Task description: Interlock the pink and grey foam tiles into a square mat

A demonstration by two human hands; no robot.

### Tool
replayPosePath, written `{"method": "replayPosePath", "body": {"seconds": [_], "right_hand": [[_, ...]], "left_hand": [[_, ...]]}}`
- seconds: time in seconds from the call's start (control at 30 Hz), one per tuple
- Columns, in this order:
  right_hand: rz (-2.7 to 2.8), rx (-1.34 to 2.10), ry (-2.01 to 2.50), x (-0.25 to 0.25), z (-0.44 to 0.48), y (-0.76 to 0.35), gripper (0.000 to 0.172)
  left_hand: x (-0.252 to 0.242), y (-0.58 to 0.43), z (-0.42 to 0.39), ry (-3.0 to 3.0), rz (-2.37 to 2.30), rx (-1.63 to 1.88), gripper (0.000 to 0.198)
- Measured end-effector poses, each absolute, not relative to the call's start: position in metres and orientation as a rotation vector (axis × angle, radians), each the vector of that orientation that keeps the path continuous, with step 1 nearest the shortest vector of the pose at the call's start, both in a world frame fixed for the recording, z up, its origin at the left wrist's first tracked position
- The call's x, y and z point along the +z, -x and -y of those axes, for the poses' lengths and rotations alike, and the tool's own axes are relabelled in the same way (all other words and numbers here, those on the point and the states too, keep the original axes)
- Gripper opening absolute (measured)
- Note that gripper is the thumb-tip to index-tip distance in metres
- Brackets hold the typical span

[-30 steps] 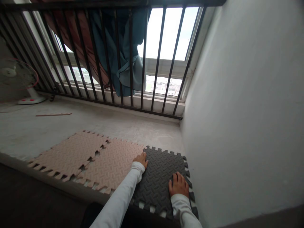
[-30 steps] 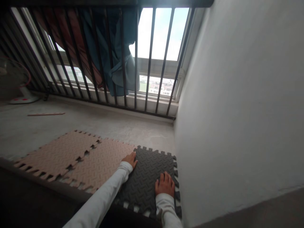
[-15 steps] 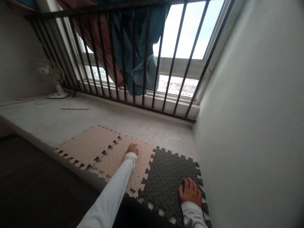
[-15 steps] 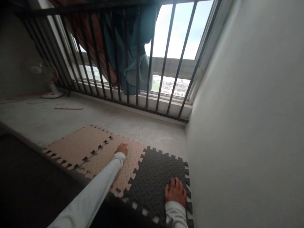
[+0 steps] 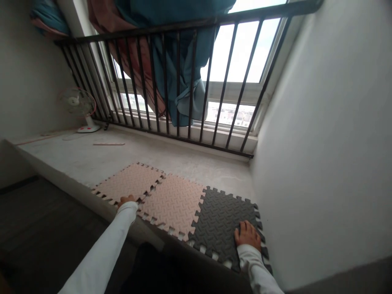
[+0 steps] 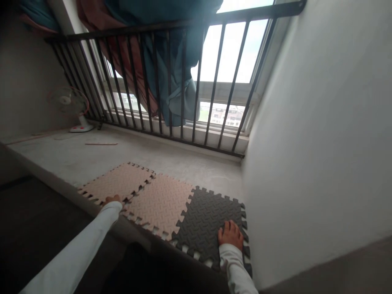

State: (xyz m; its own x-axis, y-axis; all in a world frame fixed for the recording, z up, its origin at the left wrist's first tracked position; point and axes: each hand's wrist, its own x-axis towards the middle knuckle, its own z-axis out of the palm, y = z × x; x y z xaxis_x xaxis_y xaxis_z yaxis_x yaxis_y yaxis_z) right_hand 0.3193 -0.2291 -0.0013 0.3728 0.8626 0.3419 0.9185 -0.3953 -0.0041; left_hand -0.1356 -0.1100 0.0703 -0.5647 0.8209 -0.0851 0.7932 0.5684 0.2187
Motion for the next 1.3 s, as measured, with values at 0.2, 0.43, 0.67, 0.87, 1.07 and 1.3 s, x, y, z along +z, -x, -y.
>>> {"method": "replayPosePath", "body": {"seconds": [0.2, 0.43, 0.67, 0.87, 1.07, 1.3], "right_hand": [[1.530, -0.183, 2.343, 0.008, 0.230, -0.317, 0.033], [1.351, -0.012, 2.108, 0.006, 0.238, -0.322, 0.033], [1.352, -0.114, 2.031, 0.011, 0.272, -0.294, 0.037], [1.604, 0.069, 2.447, 0.025, 0.253, -0.254, 0.058], [1.696, 0.167, 2.623, 0.024, 0.206, -0.258, 0.054], [1.698, 0.018, 2.604, 0.022, 0.163, -0.294, 0.053]], "left_hand": [[0.111, 0.126, 0.120, -1.547, -2.436, 0.302, 0.038], [0.126, -0.016, 0.152, -1.825, -2.167, 0.550, 0.033], [0.095, -0.132, 0.223, -2.270, -1.424, 0.424, 0.052], [0.044, -0.085, 0.208, -1.996, -2.178, 0.006, 0.070], [0.006, -0.074, 0.207, -2.024, -2.332, -0.011, 0.069], [0.005, -0.074, 0.210, -2.110, -2.314, 0.061, 0.066]]}}
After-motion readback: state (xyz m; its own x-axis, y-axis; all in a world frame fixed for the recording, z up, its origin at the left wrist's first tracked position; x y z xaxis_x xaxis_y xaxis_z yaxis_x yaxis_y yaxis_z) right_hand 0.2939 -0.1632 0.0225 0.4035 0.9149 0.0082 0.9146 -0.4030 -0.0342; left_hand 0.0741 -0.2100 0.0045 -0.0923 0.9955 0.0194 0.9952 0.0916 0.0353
